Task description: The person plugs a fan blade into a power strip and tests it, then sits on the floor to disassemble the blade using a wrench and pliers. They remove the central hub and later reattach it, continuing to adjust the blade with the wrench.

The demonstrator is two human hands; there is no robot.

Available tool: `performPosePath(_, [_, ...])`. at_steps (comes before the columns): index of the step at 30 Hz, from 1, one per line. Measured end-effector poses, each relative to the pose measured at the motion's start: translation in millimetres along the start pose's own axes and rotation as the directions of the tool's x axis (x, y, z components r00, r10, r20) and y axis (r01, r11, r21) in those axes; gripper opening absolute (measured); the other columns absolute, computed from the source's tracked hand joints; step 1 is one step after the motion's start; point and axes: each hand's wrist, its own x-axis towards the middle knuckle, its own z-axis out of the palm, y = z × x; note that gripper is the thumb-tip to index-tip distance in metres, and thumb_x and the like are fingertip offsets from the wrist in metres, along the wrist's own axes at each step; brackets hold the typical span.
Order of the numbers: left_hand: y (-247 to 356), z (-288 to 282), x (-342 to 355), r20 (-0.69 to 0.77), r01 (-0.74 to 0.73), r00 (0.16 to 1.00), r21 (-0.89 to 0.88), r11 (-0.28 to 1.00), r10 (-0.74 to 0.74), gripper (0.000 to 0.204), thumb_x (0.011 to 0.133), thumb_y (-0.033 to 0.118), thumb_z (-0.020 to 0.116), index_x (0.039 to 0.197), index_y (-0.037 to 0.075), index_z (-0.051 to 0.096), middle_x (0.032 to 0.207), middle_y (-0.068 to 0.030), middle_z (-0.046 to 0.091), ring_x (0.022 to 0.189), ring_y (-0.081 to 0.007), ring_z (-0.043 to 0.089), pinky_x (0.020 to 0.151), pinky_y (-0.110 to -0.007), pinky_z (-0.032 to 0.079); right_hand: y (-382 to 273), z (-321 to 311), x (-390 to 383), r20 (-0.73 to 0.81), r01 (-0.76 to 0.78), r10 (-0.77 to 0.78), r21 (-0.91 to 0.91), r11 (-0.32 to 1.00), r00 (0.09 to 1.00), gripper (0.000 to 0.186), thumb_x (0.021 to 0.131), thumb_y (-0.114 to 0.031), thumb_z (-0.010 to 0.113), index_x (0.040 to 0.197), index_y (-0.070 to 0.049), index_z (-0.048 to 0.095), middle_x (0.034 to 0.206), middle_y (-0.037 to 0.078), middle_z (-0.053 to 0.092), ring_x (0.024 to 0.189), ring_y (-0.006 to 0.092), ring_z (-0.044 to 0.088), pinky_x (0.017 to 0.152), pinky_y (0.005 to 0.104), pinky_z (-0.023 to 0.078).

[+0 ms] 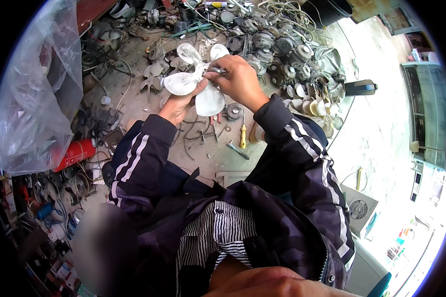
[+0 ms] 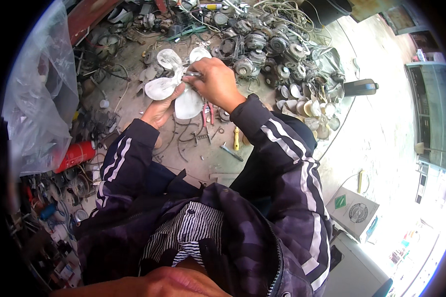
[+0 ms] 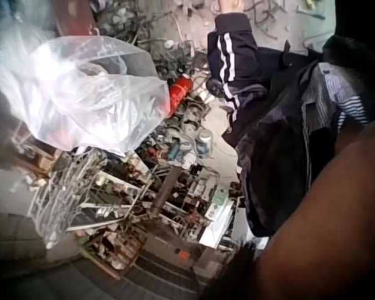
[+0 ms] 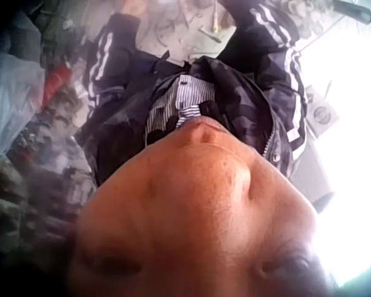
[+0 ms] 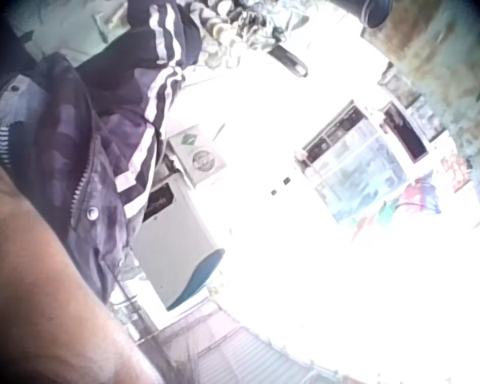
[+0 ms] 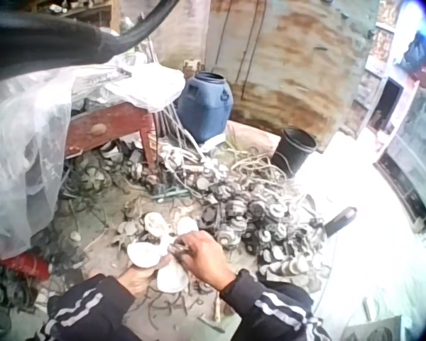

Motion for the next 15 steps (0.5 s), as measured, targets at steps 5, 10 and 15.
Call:
performPosePath(5, [-3.5,-1.2,3.8,-0.029,0.025,0.999,-0.026,0.999,-0.026,0.054,0.076,0.029,0.078,0.120,0.010,0.053,0.113,-0.0013,0.060,0.105,-0.0144,0.057,0.091,-0.032,0.047,-3.0,-5.2,-1.5,0.004,0.025,-0.025,0.036,0.999,1.000,0.020,0.073,-0.021,0.070,0.091,-0.013,0.068,0.086,0.006,0.064,0.087,0.0275,0.060,0.073,0.0371,0.049])
performPosePath(10, [-6.0,-4.1,4.3,-0.050,-0.014,0.999,0.000,1.000,0.014,0.052,0.077,0.030,0.077,0.120,0.010,0.055,0.113,-0.0007,0.060,0.104,-0.0140,0.057,0.090,-0.032,0.047,-1.3,-3.8,-0.6,0.042,-0.074,0.074,0.003,0.997,0.996,0.022,0.073,-0.024,0.071,0.091,-0.013,0.068,0.085,0.006,0.063,0.087,0.0274,0.060,0.073,0.0371,0.049])
performPosePath(15, [-2.2,-0.4,4.0,0.023,0.012,1.000,-0.029,0.999,-0.011,0.047,0.079,0.029,0.075,0.119,0.010,0.057,0.112,-0.0004,0.061,0.104,-0.0130,0.057,0.090,-0.031,0.047,-1.3,-1.8,-1.6,-0.005,-0.010,0.010,0.034,0.999,1.000,0.022,0.073,-0.025,0.072,0.091,-0.013,0.068,0.085,0.006,0.063,0.087,0.0268,0.060,0.073,0.0375,0.049])
